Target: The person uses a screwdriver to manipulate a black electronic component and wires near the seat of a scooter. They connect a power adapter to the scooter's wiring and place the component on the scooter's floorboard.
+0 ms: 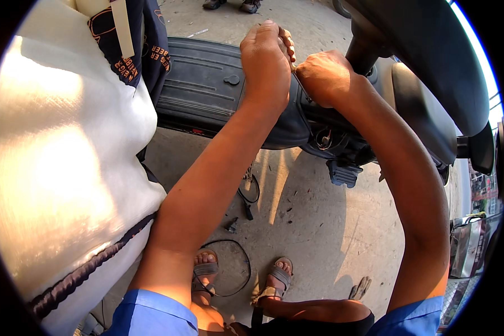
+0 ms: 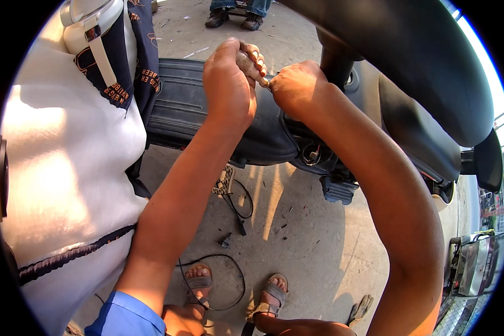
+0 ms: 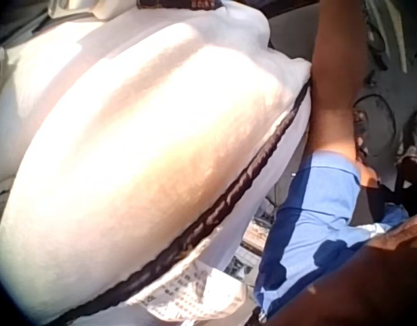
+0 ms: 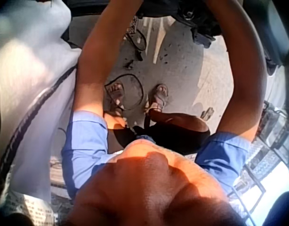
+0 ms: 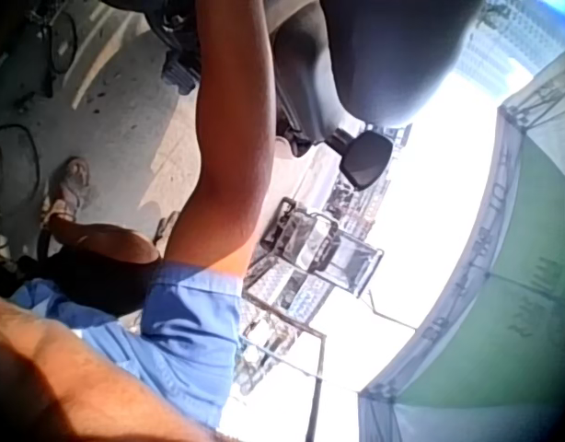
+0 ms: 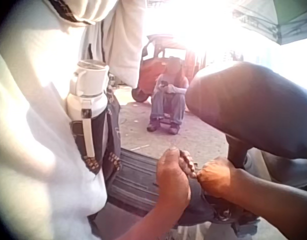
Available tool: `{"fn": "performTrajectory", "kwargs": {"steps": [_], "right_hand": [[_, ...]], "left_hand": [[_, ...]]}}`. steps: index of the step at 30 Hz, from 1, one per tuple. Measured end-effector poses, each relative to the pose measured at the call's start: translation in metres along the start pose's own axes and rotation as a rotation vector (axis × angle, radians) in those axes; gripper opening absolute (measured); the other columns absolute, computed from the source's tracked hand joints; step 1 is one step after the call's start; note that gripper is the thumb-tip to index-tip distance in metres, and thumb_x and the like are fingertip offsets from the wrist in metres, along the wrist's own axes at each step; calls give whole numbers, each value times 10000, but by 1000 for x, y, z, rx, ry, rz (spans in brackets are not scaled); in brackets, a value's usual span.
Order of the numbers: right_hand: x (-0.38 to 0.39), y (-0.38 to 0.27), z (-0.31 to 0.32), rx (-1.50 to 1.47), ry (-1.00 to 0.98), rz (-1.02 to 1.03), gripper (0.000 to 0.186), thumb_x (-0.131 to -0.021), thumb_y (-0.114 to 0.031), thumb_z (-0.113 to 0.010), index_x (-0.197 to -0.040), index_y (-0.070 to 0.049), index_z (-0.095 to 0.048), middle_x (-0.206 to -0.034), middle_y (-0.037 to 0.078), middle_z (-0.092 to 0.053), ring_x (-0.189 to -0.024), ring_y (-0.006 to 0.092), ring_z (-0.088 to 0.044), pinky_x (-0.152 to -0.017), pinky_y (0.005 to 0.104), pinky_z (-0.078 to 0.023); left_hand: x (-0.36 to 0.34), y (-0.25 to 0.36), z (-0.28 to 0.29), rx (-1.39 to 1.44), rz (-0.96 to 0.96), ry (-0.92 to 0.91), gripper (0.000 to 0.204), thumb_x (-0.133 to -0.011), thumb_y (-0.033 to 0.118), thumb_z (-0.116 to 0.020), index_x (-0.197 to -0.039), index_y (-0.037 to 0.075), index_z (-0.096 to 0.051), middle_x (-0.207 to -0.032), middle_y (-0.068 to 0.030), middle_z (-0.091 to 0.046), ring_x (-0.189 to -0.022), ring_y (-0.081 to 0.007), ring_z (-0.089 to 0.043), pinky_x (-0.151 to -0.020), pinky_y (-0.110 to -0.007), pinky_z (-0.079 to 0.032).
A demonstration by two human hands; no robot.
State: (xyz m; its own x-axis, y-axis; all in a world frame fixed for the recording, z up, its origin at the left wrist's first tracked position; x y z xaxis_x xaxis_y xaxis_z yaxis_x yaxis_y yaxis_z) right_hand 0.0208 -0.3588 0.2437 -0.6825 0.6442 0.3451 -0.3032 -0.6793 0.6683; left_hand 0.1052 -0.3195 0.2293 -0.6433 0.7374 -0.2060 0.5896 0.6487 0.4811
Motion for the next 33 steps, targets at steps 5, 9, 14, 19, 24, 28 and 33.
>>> {"fn": "performTrajectory", "kwargs": {"steps": [5, 9, 14, 19, 24, 28, 33], "right_hand": [[5, -1, 6, 0, 19, 22, 139, -819, -122, -662, -936, -159, -728, -928, 30, -732, -925, 199, -704, -723, 321, -550], [6, -1, 6, -23, 63, 43, 111, -760, -76, -680, -860, -122, -694, -845, 65, -722, -854, 237, -706, -690, 351, -548], [3, 0, 1, -21, 73, 45, 113, -763, -80, -681, -866, -123, -697, -834, 60, -720, -852, 235, -707, -688, 349, -548], [4, -2, 3, -32, 53, 42, 117, -766, -90, -687, -877, -122, -709, -837, 64, -724, -856, 235, -711, -693, 349, -549], [5, 0, 3, -36, 69, 24, 116, -761, -102, -695, -874, -124, -713, -839, 65, -725, -855, 229, -711, -688, 347, -549], [7, -2, 6, 13, -48, 0, 165, -876, -157, -641, -1007, -180, -739, -1006, 13, -734, -988, 174, -695, -755, 310, -540], [7, 0, 4, -30, 42, 25, 109, -809, -120, -664, -897, -148, -721, -892, 43, -726, -895, 206, -705, -717, 329, -545]], "left_hand": [[-12, -5, -2, 97, 90, -1, 226, -809, 152, -439, -610, 52, -403, -549, -82, -425, -465, -164, -390, -429, -317, -304], [-15, -11, -3, 115, 192, -111, 221, -782, 172, -441, -602, 59, -384, -538, -92, -405, -456, -179, -365, -429, -323, -292], [-13, -8, -5, 195, 263, -317, 217, -815, 175, -451, -639, 50, -432, -556, -101, -432, -486, -190, -420, -453, -334, -335], [-2, -1, -3, 19, -38, -37, 182, -850, 135, -449, -700, 36, -475, -619, -90, -493, -518, -170, -460, -487, -294, -378], [0, -1, -4, -6, 24, -6, 215, -848, 157, -441, -667, 42, -449, -600, -69, -474, -504, -154, -444, -479, -272, -360], [-7, -1, -5, 37, 88, -25, 212, -812, 157, -434, -627, 56, -405, -563, -77, -425, -476, -164, -388, -453, -311, -319], [-14, -9, -4, 125, 243, -188, 198, -785, 149, -440, -616, 63, -382, -548, -88, -400, -470, -180, -340, -453, -342, -278]]}}
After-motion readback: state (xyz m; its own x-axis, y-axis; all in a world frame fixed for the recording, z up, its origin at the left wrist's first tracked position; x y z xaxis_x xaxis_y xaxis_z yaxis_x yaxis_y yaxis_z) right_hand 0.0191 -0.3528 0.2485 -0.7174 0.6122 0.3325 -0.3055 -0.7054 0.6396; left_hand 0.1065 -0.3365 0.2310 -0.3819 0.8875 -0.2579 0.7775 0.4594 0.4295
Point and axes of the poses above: each hand's wrist, its own x-axis away from the middle knuckle, its own z-axis out of the back of the hand, y = z × x, the point moved 7 cm from there along -x, towards the middle knuckle
